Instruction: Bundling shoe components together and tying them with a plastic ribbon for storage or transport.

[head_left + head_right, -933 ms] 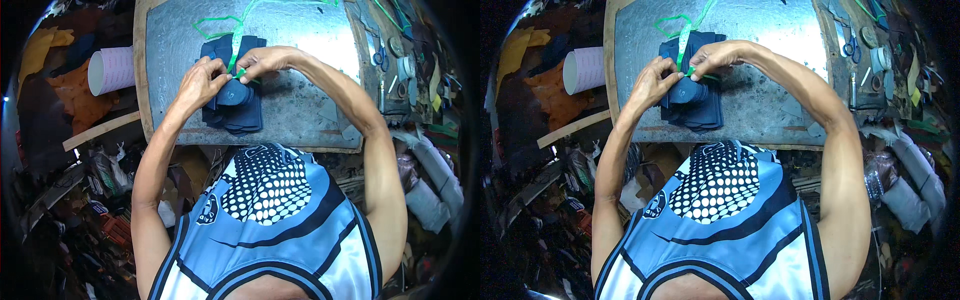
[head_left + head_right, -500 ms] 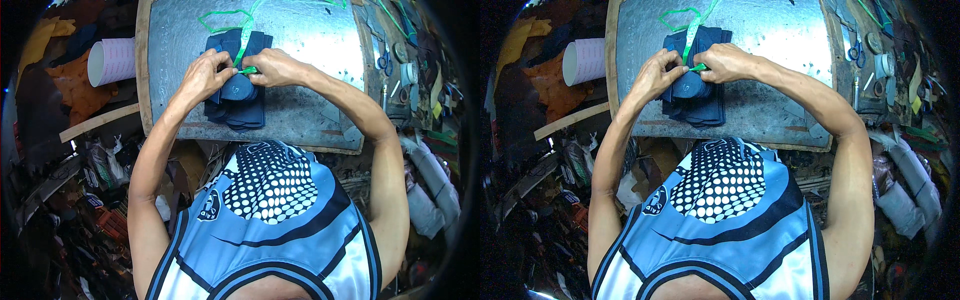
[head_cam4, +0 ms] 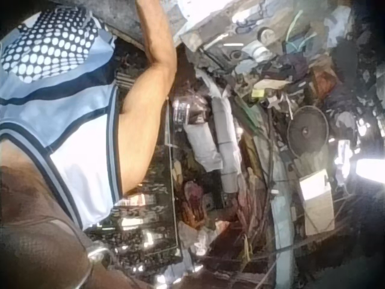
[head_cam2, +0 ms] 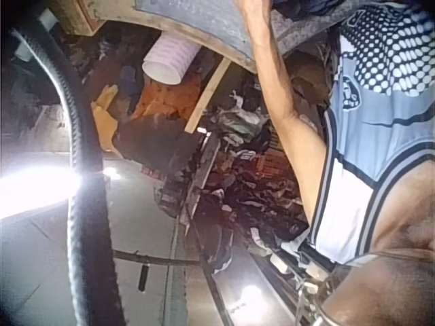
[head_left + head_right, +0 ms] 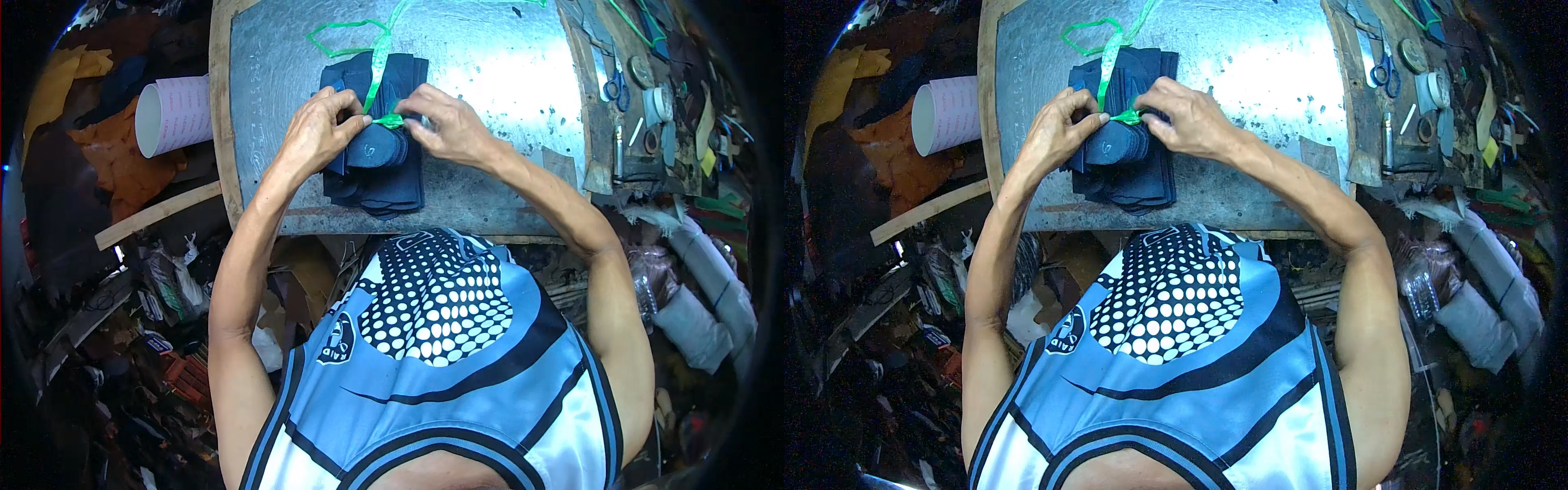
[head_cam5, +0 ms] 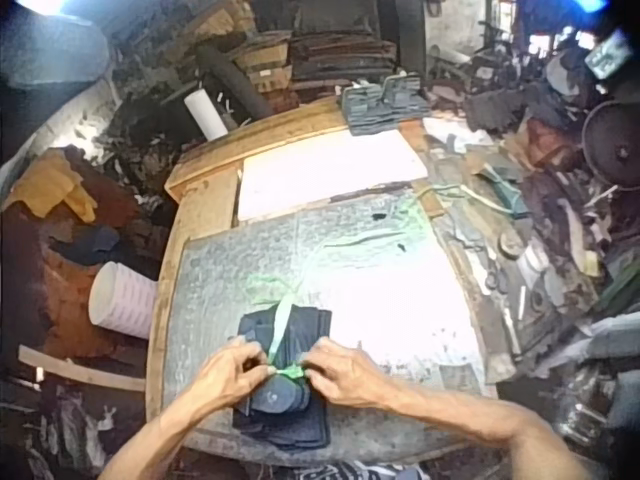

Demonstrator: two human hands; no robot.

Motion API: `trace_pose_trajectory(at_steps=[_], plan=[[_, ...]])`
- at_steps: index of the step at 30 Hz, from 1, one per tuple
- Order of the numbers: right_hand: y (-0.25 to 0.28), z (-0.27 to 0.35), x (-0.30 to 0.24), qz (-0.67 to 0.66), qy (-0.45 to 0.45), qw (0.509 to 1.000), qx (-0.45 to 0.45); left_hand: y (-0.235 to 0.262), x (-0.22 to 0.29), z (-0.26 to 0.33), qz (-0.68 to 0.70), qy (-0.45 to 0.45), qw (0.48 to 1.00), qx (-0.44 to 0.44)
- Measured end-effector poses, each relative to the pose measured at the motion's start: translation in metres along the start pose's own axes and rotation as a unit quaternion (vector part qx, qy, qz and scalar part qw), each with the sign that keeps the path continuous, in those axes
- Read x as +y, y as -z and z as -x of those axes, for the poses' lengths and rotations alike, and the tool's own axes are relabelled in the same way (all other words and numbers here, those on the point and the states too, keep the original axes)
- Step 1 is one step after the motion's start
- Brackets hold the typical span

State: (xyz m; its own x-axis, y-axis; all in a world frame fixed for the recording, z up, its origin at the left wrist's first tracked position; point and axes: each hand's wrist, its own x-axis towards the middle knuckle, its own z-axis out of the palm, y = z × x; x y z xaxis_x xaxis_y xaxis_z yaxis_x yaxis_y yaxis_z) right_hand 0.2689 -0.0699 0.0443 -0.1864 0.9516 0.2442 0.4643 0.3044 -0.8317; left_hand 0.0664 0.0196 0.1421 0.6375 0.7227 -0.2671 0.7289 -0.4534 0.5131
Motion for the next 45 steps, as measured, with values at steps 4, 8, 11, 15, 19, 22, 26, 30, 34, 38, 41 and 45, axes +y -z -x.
trace_pose_trajectory(at_steps=[4, 8, 11, 15, 19, 22, 26, 30, 34, 38, 41, 45], plan=[[-0.001, -0.003, -0.005, 0.063, 0.05, 0.997, -0.021, 0.0, 0.001, 0.0, 0.003, 0.006, 1.0, -0.003], [-0.002, -0.002, -0.014, 0.063, 0.077, 0.995, 0.023, -0.001, 0.0, 0.0, -0.003, -0.003, 1.0, 0.003], [-0.007, 0.004, -0.014, 0.021, 0.046, 0.998, 0.022, -0.001, 0.001, 0.001, -0.012, -0.003, 1.0, 0.003], [-0.009, 0.008, -0.021, 0.036, 0.035, 0.998, 0.028, 0.0, 0.0, 0.0, -0.006, 0.0, 1.0, -0.001], [-0.009, 0.01, -0.019, 0.014, 0.031, 0.999, 0.036, -0.001, -0.001, -0.001, -0.006, -0.006, 1.0, 0.0], [-0.003, -0.002, -0.01, -0.074, -0.084, 0.992, -0.059, -0.002, -0.001, -0.001, -0.012, 0.003, 1.0, 0.0], [0.011, -0.026, -0.005, -0.166, -0.191, 0.947, -0.198, 0.002, 0.003, -0.001, -0.005, 0.001, 1.0, -0.007], [0.02, -0.039, -0.015, -0.081, -0.201, 0.935, -0.281, 0.002, 0.001, -0.002, -0.002, 0.011, 1.0, -0.013], [0.012, -0.029, -0.022, 0.097, 0.045, 0.985, -0.137, 0.003, 0.005, -0.001, -0.01, 0.015, 1.0, -0.014], [0.007, -0.03, -0.017, 0.088, 0.032, 0.986, -0.141, 0.003, 0.004, -0.001, -0.013, 0.016, 1.0, -0.016], [0.005, -0.031, -0.006, 0.023, 0.025, 0.991, -0.133, 0.002, 0.004, -0.001, -0.008, 0.007, 1.0, -0.016], [0.01, -0.03, 0.001, -0.034, 0.042, 0.989, -0.14, 0.003, 0.005, -0.003, -0.013, 0.009, 1.0, -0.026]])
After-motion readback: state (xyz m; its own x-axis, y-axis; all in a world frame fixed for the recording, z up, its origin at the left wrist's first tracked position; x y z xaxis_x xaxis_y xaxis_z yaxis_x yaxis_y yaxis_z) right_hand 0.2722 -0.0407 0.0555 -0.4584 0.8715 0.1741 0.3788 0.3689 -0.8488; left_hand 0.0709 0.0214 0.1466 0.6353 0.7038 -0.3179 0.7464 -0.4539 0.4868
